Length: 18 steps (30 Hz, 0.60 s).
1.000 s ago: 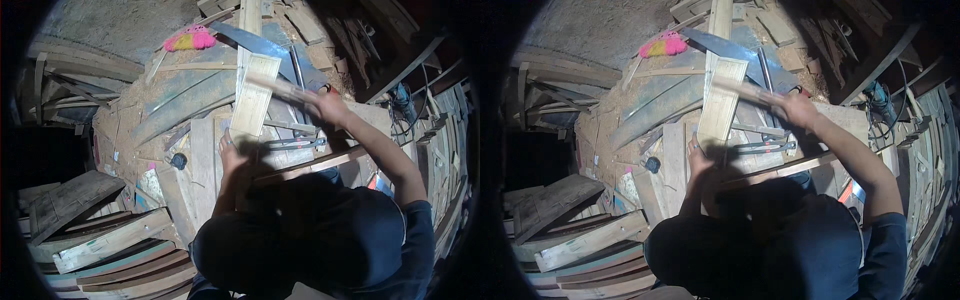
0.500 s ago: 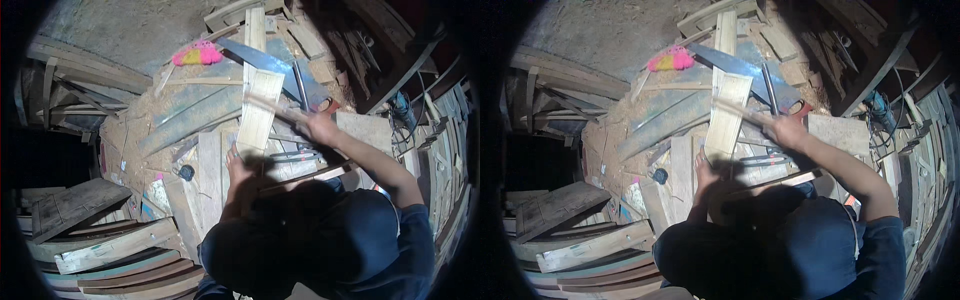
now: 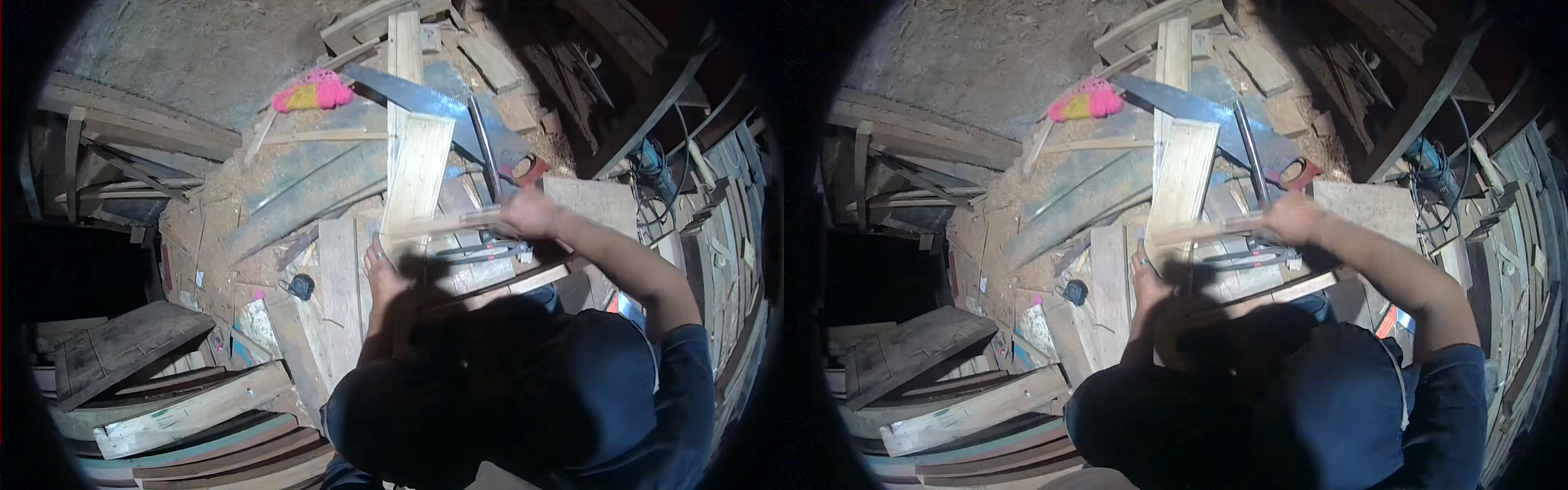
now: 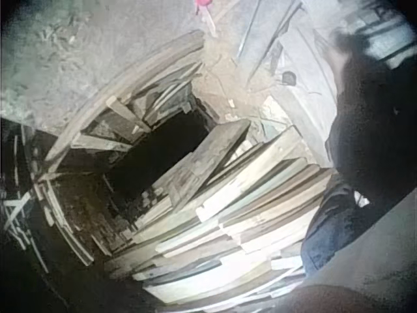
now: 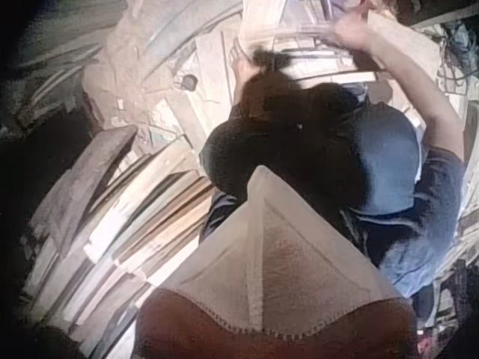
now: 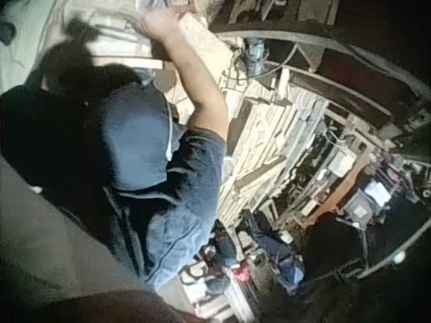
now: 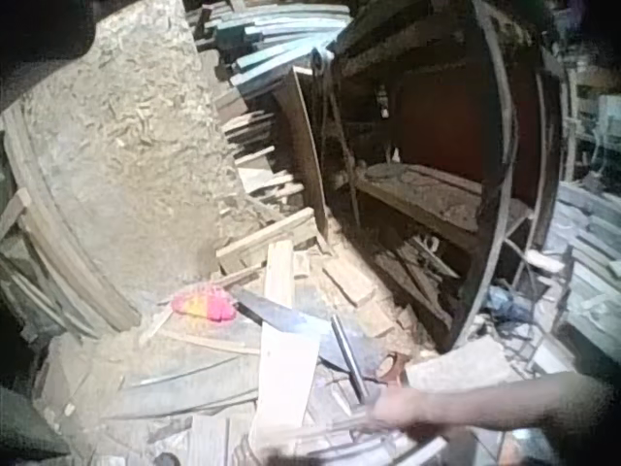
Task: Using a chisel and a wood block as a mallet to shape or join wood pieces.
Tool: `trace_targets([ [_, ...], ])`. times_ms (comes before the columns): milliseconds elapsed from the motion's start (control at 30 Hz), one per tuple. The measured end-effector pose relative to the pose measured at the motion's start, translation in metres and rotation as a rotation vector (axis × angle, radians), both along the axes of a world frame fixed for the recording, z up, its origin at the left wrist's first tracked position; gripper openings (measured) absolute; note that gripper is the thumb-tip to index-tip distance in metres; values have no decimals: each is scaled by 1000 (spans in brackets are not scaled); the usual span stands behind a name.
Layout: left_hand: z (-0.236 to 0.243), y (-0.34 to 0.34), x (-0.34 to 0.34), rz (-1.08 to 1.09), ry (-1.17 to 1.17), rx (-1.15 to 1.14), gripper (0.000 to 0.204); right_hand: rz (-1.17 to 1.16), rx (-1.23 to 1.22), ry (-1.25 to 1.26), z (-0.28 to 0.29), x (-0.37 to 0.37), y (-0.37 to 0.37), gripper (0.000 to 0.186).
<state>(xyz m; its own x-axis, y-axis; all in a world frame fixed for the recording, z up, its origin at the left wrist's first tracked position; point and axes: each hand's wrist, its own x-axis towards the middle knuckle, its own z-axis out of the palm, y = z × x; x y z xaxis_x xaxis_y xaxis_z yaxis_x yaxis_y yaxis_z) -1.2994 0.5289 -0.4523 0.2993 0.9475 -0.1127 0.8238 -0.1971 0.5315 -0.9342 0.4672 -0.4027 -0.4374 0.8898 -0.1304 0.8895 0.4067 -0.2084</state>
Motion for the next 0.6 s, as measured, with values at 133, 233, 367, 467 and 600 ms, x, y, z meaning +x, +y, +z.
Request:
trace_targets([
  [133,15,-4,6,-32,-85,19,133,-443,79,110,-45,17,27,59],
  [233,-13,4,2,-5,-13,-3,139,-251,28,205,-34,-4,-5,65],
  [367,-8,5,-11,40,-2,23,139,-46,-104,-2,3,-2,9,59],
  [467,-10,9,0,-2,49,7,140,-542,199,139,-7,20,30,61],
  [600,-18,3,-17,36,62,67,138,-180,-31,182,-23,-28,7,60],
])
